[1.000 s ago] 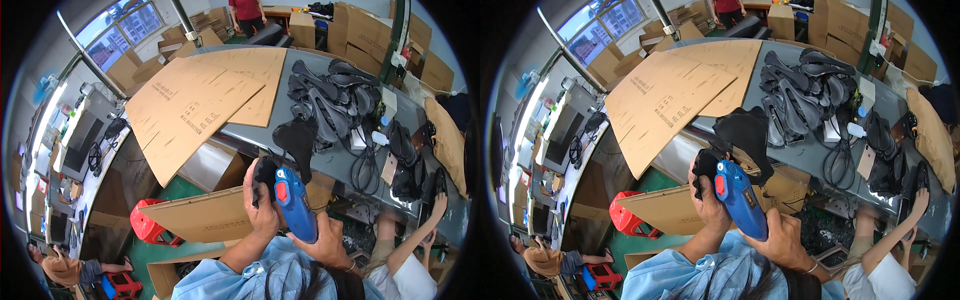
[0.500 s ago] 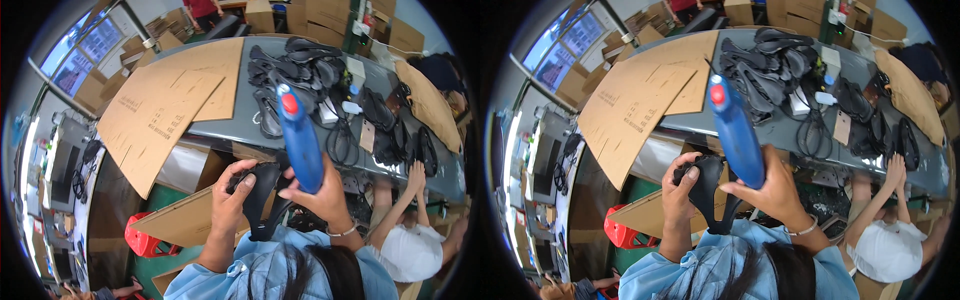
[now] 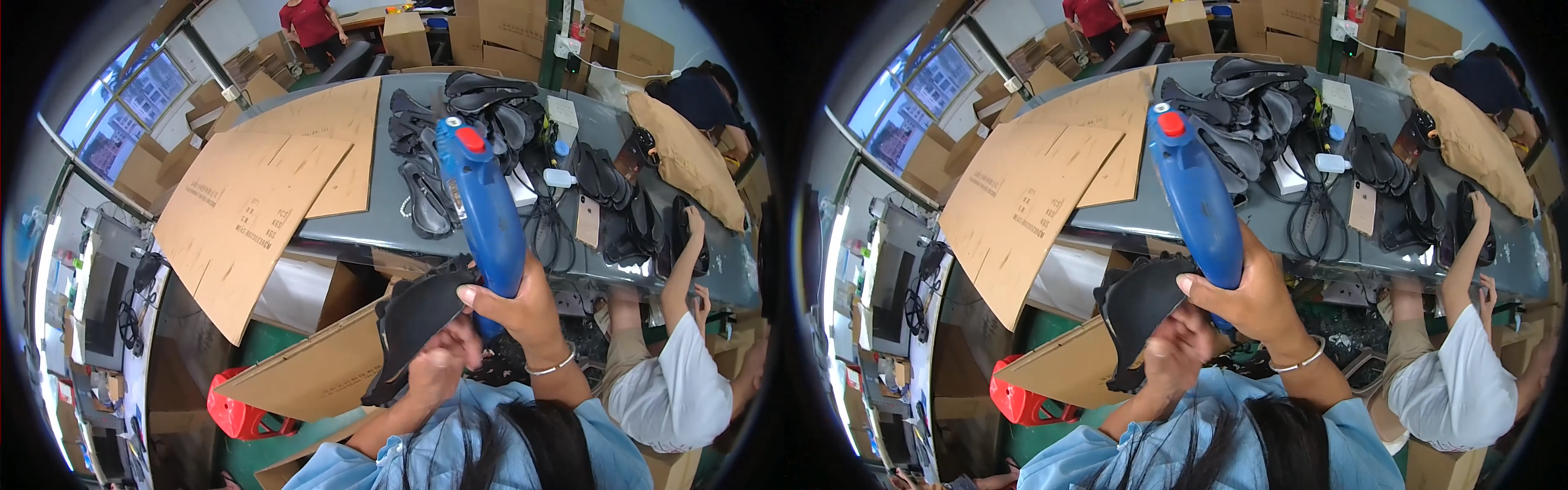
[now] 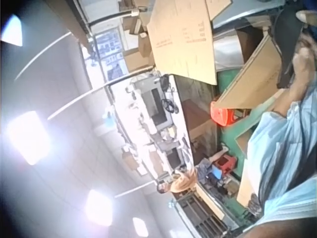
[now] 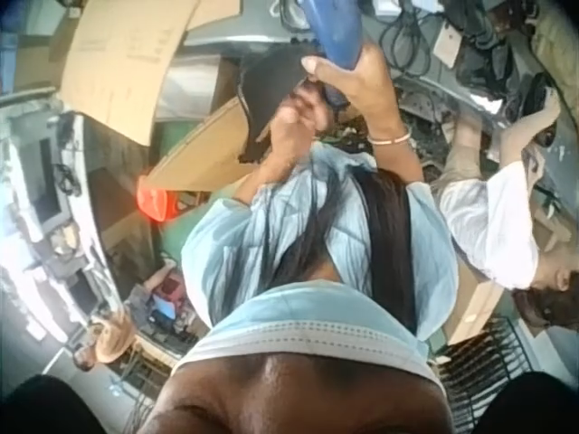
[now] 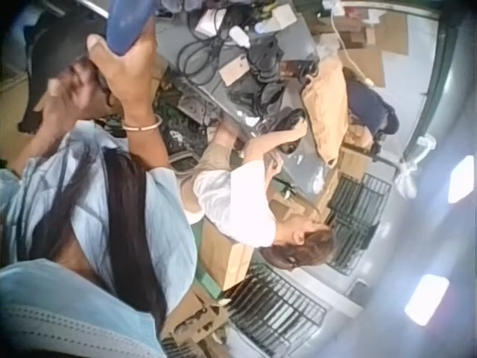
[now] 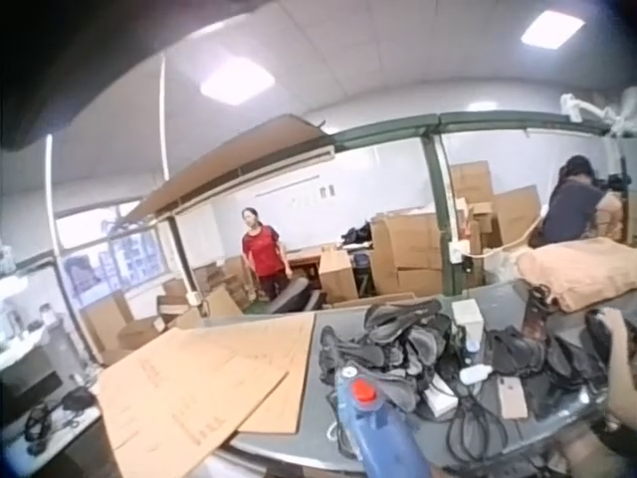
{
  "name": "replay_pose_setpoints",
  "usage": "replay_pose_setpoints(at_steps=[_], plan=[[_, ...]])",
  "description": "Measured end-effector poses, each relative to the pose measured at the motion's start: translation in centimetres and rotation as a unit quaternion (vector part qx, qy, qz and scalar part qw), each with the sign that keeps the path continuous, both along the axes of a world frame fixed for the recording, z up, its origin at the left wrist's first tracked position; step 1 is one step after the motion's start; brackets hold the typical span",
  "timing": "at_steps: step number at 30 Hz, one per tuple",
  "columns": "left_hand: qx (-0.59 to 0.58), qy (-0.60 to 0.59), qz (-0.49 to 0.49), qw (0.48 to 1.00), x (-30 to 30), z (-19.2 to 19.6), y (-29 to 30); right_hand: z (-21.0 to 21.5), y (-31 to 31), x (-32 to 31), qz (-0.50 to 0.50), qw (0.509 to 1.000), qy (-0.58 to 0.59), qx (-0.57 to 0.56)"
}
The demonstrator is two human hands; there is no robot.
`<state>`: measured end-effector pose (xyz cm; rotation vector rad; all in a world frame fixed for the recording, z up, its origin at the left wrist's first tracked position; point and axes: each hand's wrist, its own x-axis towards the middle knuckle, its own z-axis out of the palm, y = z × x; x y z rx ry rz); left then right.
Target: Apply hot glue to the underside of bicycle seat frames to secure the covers/cushions.
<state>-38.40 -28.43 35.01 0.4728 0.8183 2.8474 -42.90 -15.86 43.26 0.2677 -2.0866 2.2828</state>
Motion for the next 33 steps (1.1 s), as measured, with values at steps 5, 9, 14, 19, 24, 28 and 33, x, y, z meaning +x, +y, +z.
replay_pose_setpoints(at_steps=[5, 9, 14, 19, 24, 28, 33], plan=[[-0.104, 0.010, 0.256, 0.961, -2.8, 4.4, 0.5, 1.9, 0.4, -0.4, 0.093, 0.992, -0.085, -0.021], [-0.056, -0.020, 0.268, 0.961, -3.3, 4.7, -1.8, 0.3, -1.0, 0.9, 0.031, 0.996, 0.027, 0.077], [0.035, 0.054, 0.404, 0.913, -4.9, 7.4, -2.5, -2.1, -2.1, 5.5, 0.056, 0.966, 0.076, 0.240], [0.082, 0.130, 0.484, 0.862, -5.6, 7.4, -3.5, -2.3, -3.0, 6.8, 0.108, 0.915, 0.180, 0.345], [0.061, 0.166, 0.521, 0.835, -7.0, 7.2, -3.2, -0.2, -3.5, 6.3, 0.146, 0.931, 0.186, 0.277], [0.043, 0.219, 0.500, 0.837, -5.9, 7.6, -4.4, 0.2, -4.0, 6.9, 0.172, 0.923, 0.220, 0.267], [0.100, 0.305, 0.452, 0.832, -7.1, 6.5, -4.0, -1.4, -3.6, 7.6, 0.176, 0.953, 0.068, 0.235]])
